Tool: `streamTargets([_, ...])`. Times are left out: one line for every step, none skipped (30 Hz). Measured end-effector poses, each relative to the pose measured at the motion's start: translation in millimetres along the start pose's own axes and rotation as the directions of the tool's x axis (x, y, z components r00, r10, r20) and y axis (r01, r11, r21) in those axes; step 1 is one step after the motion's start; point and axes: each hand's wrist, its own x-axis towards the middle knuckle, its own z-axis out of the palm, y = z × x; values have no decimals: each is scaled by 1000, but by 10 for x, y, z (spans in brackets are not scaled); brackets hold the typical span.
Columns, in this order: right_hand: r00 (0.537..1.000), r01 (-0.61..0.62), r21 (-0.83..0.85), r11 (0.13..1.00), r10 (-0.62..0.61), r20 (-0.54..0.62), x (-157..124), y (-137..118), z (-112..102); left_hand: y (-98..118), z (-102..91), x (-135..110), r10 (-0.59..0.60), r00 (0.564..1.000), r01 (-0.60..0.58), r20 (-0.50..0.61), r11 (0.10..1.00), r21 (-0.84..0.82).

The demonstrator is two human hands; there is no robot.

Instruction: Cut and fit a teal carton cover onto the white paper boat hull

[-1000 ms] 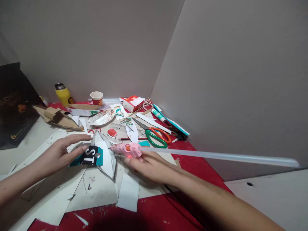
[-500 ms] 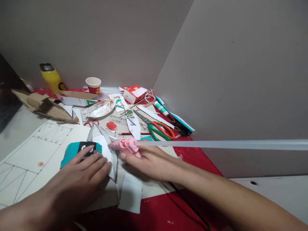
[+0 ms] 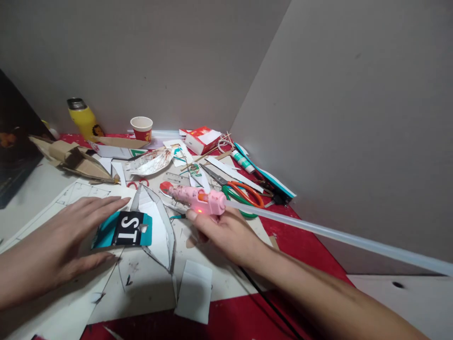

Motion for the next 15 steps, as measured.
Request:
streamTargets([1000, -31, 23, 999, 31, -1, 32, -1, 36, -49, 1, 3, -30, 999, 31, 37, 999, -19])
streamTargets([998, -63, 48, 997, 63, 4, 67, 1, 75, -86, 7, 9, -54, 996, 57, 73, 997, -43])
streamTargets([996, -91, 79, 993, 90, 17, 102, 7, 117, -112, 14, 14, -85, 991, 92, 100, 994, -64])
streamTargets([993, -113, 114, 987, 111, 30, 134, 17, 159, -126, 16, 18, -113, 987, 123, 117, 989, -82])
streamTargets([991, -129, 155, 979, 125, 38, 162, 32, 198, -130, 11, 20, -128, 984, 140, 122, 985, -99])
streamTargets([991, -136, 194, 972, 131, 42, 185, 50, 233, -125, -1, 21, -136, 984, 149, 116, 982, -113])
streamTargets([991, -136, 225, 965, 130, 43, 201, 68, 261, -110, -20, 24, -136, 985, 149, 105, 981, -125])
streamTargets([991, -132, 248, 960, 126, 40, 211, 84, 282, -87, -43, 31, -126, 988, 137, 90, 982, -133])
streamTargets([992, -129, 261, 957, 123, 38, 215, 97, 295, -57, -65, 43, -108, 991, 117, 76, 983, -138])
streamTargets([992, -125, 262, 957, 119, 39, 214, 106, 299, -21, -84, 64, -90, 994, 98, 65, 985, -139])
streamTargets([992, -122, 251, 960, 115, 42, 208, 110, 294, 18, -97, 92, -74, 996, 81, 56, 987, -136])
streamTargets([993, -120, 227, 966, 112, 46, 200, 110, 278, 57, -103, 125, -59, 997, 65, 52, 990, -129])
streamTargets([993, -117, 190, 975, 110, 46, 188, 107, 251, 92, -103, 161, -45, 998, 51, 48, 992, -116])
streamTargets([994, -105, 142, 984, 100, 45, 173, 102, 213, 120, -99, 194, -44, 998, 49, 47, 994, -97])
streamTargets([996, -82, 86, 993, 78, 44, 156, 94, 166, 139, -95, 221, -47, 998, 51, 47, 996, -75])
